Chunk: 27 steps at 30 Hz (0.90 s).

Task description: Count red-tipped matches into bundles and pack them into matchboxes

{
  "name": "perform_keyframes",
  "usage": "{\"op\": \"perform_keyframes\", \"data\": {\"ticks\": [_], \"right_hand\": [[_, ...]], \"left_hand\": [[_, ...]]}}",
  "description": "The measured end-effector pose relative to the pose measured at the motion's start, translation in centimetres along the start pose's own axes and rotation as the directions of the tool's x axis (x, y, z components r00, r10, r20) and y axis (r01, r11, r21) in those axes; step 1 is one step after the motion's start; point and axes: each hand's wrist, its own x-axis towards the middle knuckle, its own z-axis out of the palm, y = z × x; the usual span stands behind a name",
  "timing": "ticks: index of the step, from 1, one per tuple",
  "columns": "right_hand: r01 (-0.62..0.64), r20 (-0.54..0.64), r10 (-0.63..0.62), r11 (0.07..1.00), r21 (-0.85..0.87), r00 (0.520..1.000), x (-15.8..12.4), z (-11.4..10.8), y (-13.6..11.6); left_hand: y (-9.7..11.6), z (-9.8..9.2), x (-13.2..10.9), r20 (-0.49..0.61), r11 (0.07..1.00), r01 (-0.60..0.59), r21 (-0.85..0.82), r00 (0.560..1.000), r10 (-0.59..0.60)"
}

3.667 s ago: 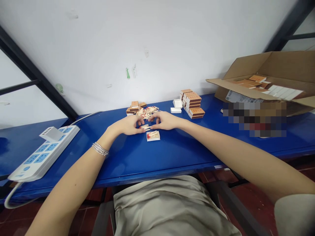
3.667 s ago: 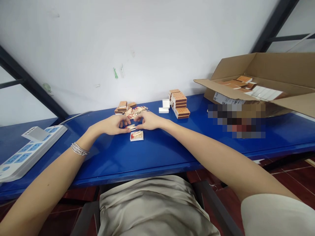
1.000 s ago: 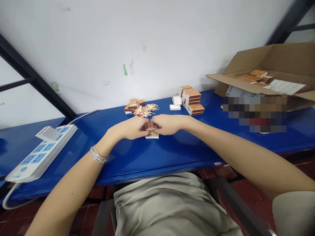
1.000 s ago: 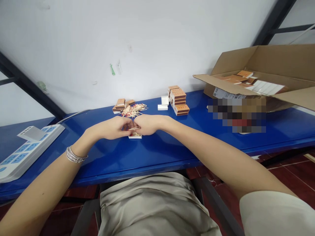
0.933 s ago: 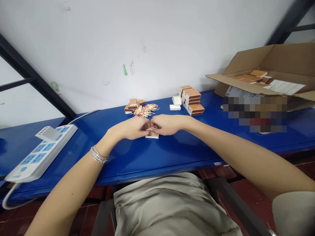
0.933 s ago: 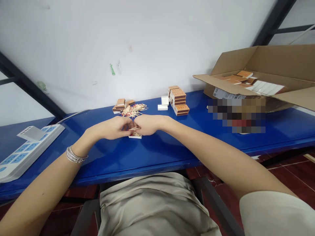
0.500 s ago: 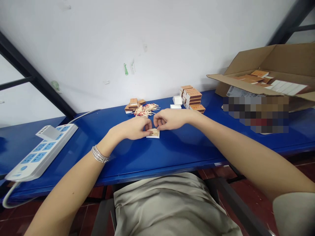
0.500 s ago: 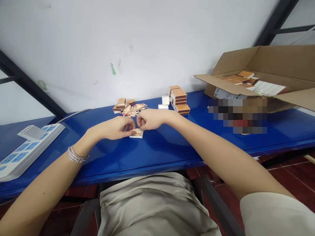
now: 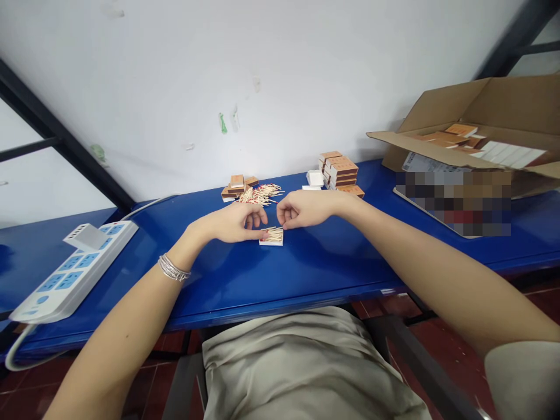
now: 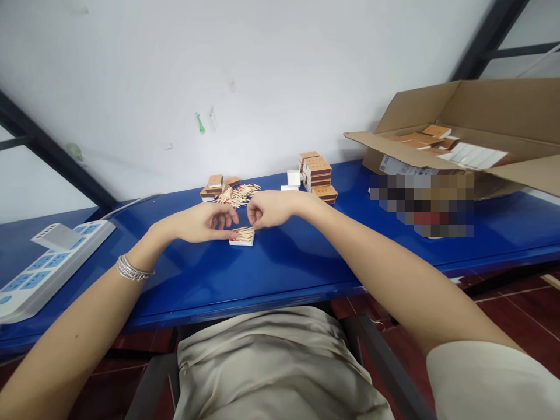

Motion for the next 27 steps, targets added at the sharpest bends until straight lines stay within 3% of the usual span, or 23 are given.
{"op": "perform_keyframes", "data": {"ticks": [4, 9, 14, 27], "right_hand": [[-0.03, -0.017, 0.03, 1.0, -0.002, 0.999, 0.2, 0.1, 0.1], [-0.028, 0.043, 0.026, 0.999, 0.033, 0.999, 0.8, 0.5, 0.6], [0.019, 0.082, -0.022, 0.999, 0.028, 0.996, 1.0, 0.7, 0.7], [0.08, 0.016, -0.081, 0.996, 0.03, 0.997, 0.3, 0.4, 0.2]], "left_hand": [[-1.0, -0.3, 0.0, 0.065, 0.995, 0.049, -0.084, 0.997, -0.044], [-1.7, -0.2, 0.3, 0.14, 0.982, 0.057, -0.181, 0.99, -0.032], [-1.6, -0.1, 0.4, 0.151, 0.973, 0.063, -0.221, 0.988, -0.03], [-1.6, 0.0, 0.4, 0.108, 0.958, 0.013, -0.286, 0.994, 0.019]]}}
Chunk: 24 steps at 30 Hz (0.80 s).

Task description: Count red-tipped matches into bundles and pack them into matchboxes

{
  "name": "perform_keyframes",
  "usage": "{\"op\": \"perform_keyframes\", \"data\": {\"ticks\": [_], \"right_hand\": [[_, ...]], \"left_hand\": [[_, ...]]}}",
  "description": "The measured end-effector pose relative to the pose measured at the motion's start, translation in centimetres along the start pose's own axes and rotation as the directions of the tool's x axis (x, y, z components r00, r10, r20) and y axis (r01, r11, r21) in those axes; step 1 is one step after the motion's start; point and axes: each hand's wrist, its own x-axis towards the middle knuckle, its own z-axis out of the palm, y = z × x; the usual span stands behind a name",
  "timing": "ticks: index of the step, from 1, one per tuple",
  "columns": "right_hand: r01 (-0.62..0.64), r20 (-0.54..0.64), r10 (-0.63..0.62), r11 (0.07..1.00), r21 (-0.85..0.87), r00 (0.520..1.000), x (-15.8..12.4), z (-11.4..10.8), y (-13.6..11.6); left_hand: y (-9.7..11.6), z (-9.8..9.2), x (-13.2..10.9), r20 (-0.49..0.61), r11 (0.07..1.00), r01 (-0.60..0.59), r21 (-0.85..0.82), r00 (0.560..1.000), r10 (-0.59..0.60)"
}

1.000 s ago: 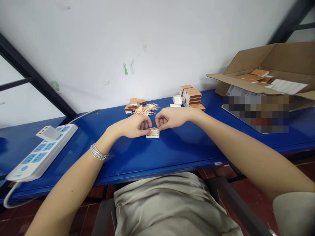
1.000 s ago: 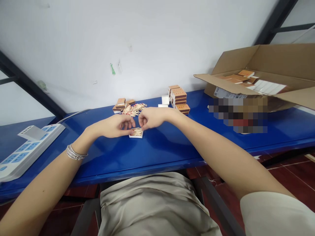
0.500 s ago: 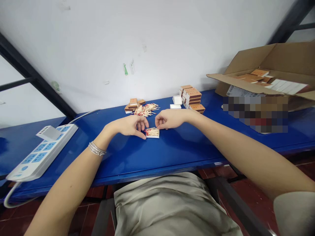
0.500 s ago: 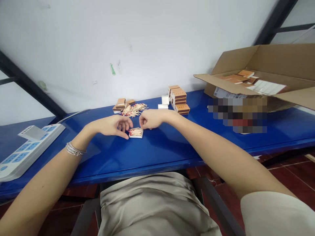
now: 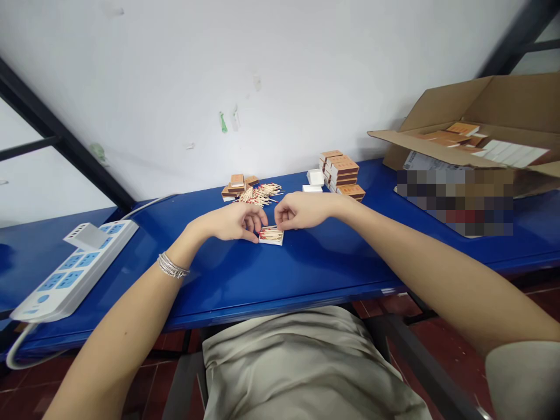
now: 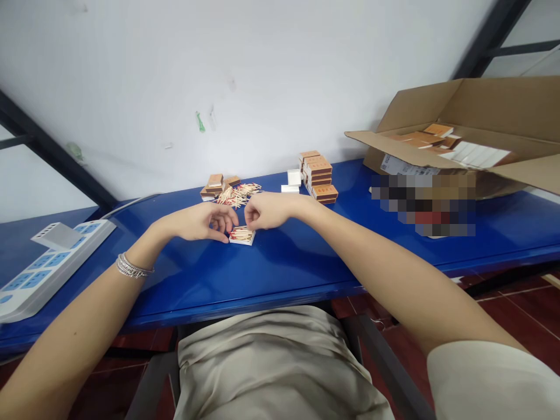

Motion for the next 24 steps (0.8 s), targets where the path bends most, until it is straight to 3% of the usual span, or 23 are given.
{"op": "perform_keyframes", "data": {"ticks": [7, 13, 24], "right_hand": [[-0.003, -0.106, 0.0, 0.999, -0.032, 0.994, 0.2, -0.1, 0.3], [-0.007, -0.064, 0.009, 0.999, 0.034, 0.998, 0.8, 0.7, 0.2], [-0.019, -0.1, 0.016, 1.0, -0.022, 0.995, 0.6, 0.6, -0.2]], "left_hand": [[-0.2, -0.3, 0.0, -0.062, 0.999, -0.019, 0.041, 0.998, 0.021], [-0.4, -0.3, 0.2, -0.061, 0.998, -0.003, 0.07, 0.998, 0.007], [-0.1, -0.2, 0.2, -0.079, 0.991, 0.004, 0.136, 0.997, 0.007]]}}
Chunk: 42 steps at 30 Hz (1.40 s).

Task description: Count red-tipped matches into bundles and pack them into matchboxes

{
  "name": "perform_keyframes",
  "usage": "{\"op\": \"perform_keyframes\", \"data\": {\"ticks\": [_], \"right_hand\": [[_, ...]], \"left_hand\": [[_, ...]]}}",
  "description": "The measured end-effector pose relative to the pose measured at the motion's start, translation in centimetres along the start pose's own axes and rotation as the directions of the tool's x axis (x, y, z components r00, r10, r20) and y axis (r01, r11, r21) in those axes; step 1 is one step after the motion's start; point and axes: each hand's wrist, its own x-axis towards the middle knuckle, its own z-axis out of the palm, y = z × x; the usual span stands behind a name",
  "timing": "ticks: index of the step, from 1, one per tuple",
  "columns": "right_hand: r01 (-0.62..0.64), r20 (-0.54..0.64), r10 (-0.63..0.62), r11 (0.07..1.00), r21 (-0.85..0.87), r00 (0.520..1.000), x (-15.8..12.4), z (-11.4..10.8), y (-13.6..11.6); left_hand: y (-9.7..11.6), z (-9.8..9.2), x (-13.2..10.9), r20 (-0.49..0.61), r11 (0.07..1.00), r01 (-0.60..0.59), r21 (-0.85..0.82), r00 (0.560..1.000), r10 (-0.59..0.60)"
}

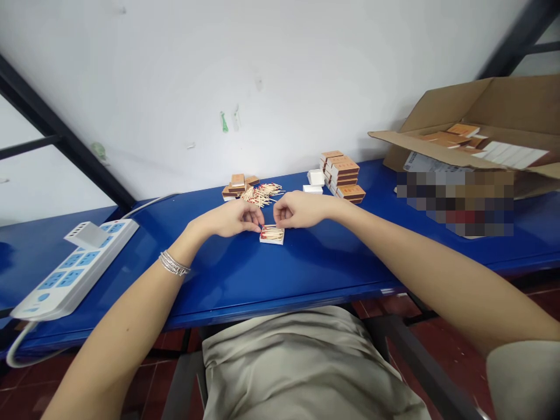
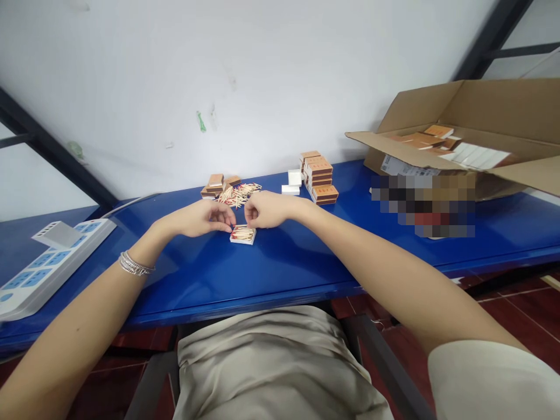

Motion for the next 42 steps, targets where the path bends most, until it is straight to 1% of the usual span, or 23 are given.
{"op": "perform_keyframes", "data": {"ticks": [3, 7, 14, 19, 23, 27, 29, 30, 33, 34, 37, 42], "right_hand": [[0.009, 0.036, -0.009, 1.0, -0.004, 0.999, -0.2, -0.3, 0.1], [0.021, 0.061, -0.021, 1.0, 0.008, 0.998, -0.4, -0.5, 0.3], [-0.022, 0.12, 0.01, 0.995, 0.1, 0.993, -0.6, -0.6, 0.2], [-0.005, 0.131, -0.005, 0.997, 0.078, 0.991, -0.5, -0.5, -0.1], [-0.017, 0.083, 0.013, 0.999, 0.05, 0.996, -0.4, -0.5, 0.1], [-0.047, -0.025, 0.046, 0.998, -0.033, 0.999, -0.5, -0.7, 0.6], [-0.057, -0.075, 0.052, 0.996, -0.062, 0.996, -0.5, -0.8, 0.8], [-0.058, -0.091, 0.052, 0.996, -0.072, 0.995, -0.5, -0.9, 1.0], [-0.064, -0.117, 0.052, 0.993, -0.098, 0.992, -0.4, -0.9, 1.2], [-0.067, -0.122, 0.054, 0.992, -0.104, 0.991, -0.4, -0.9, 1.3], [-0.075, -0.123, 0.061, 0.99, -0.116, 0.99, -0.3, -0.8, 1.4], [-0.079, -0.126, 0.063, 0.989, -0.126, 0.99, -0.2, -0.8, 1.6]], "left_hand": [[0.0, 0.1, 0.1, -0.012, 1.0, -0.003, 0.005, 1.0, 0.003], [0.0, 0.3, 0.3, 0.007, 1.0, -0.012, -0.013, 1.0, 0.012], [-0.1, 0.2, 0.0, -0.001, 1.0, 0.0, -0.019, 1.0, 0.0], [0.3, 0.5, -0.1, 0.033, 0.999, 0.028, 0.034, 0.999, -0.029], [0.5, 0.8, 0.1, 0.002, 0.995, 0.017, 0.096, 1.0, -0.017], [0.4, 0.8, 0.1, -0.041, 0.986, 0.06, 0.158, 0.998, -0.054], [0.5, 0.8, 0.2, -0.056, 0.986, 0.053, 0.156, 0.997, -0.044], [0.5, 0.8, 0.2, -0.081, 0.985, 0.055, 0.162, 0.996, -0.042], [0.8, 0.8, 0.3, -0.193, 0.975, 0.109, 0.194, 0.979, -0.071], [0.8, 0.8, 0.3, -0.208, 0.972, 0.124, 0.2, 0.975, -0.082], [0.9, 0.9, 0.3, -0.191, 0.972, 0.129, 0.198, 0.977, -0.09], [0.7, 1.1, 0.5, -0.198, 0.97, 0.134, 0.203, 0.976, -0.094]]}}
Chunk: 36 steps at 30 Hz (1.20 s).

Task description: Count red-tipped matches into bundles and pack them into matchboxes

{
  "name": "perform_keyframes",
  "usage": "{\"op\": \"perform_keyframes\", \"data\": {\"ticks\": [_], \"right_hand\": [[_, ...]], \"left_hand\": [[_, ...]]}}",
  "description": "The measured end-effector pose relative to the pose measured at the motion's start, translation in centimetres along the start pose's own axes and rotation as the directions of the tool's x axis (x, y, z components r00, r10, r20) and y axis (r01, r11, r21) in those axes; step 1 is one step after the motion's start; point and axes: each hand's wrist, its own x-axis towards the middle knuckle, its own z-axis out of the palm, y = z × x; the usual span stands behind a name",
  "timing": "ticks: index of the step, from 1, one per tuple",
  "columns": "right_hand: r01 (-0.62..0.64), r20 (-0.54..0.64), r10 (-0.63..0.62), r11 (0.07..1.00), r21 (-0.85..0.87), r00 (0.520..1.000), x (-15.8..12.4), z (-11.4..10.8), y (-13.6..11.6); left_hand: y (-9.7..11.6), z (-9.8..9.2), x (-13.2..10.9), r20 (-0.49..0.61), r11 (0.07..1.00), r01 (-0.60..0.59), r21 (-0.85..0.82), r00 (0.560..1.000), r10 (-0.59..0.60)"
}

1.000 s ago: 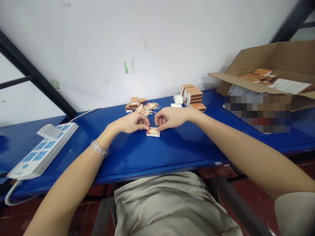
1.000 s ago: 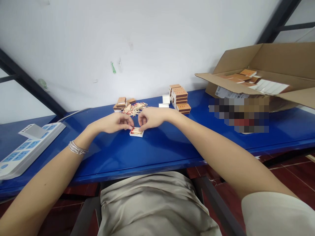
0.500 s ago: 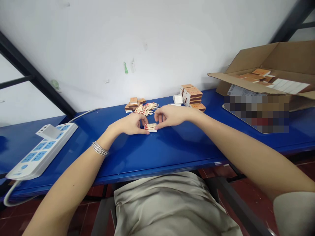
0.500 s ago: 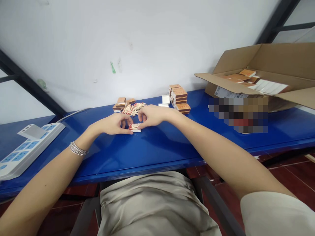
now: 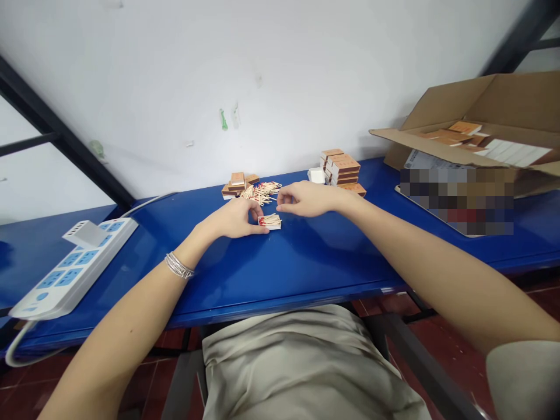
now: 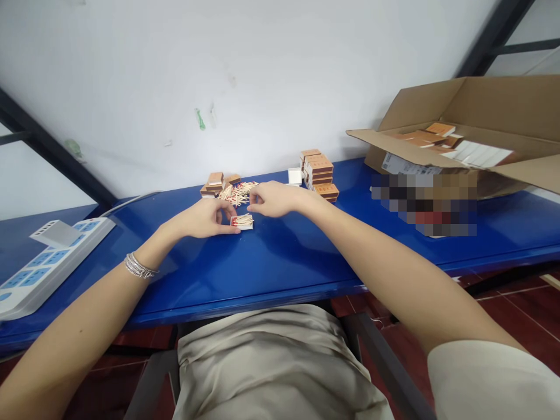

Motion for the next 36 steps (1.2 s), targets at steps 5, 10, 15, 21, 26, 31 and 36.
{"op": "perform_keyframes", "data": {"ticks": [5, 10, 15, 21, 26, 31, 36], "right_hand": [[0.005, 0.018, -0.006, 0.999, 0.038, 1.0, 0.0, 0.0, 0.0], [0.031, -0.016, -0.03, 0.999, 0.032, 0.999, 0.2, 0.0, 0.2], [-0.062, -0.139, 0.071, 0.996, 0.072, 0.988, 0.2, -0.3, -0.1], [-0.177, -0.218, 0.188, 0.982, 0.069, 0.958, 0.6, -0.3, 0.2], [-0.161, -0.194, 0.17, 0.985, 0.06, 0.966, 0.8, 0.0, 0.7], [-0.172, -0.192, 0.181, 0.983, 0.063, 0.964, 0.7, 0.0, 0.6], [-0.174, -0.204, 0.184, 0.982, 0.069, 0.962, 0.9, 0.3, 0.8]], "left_hand": [[-0.3, 0.2, 0.2, -0.039, 1.0, 0.007, -0.025, 0.999, -0.008], [-0.6, 0.2, 0.3, -0.055, 0.996, 0.006, -0.087, 0.998, -0.011], [-0.9, 0.3, 0.5, -0.206, 0.995, 0.038, -0.094, 0.977, -0.057], [-1.3, 0.5, 0.8, -0.307, 0.994, 0.026, -0.109, 0.95, -0.058], [-1.1, 0.7, 0.7, -0.277, 0.99, 0.074, -0.119, 0.955, -0.104], [-0.2, 1.1, 0.8, -0.269, 0.99, 0.118, -0.078, 0.954, -0.135], [-0.7, 1.3, 1.0, -0.262, 0.986, 0.153, -0.073, 0.951, -0.167]]}}
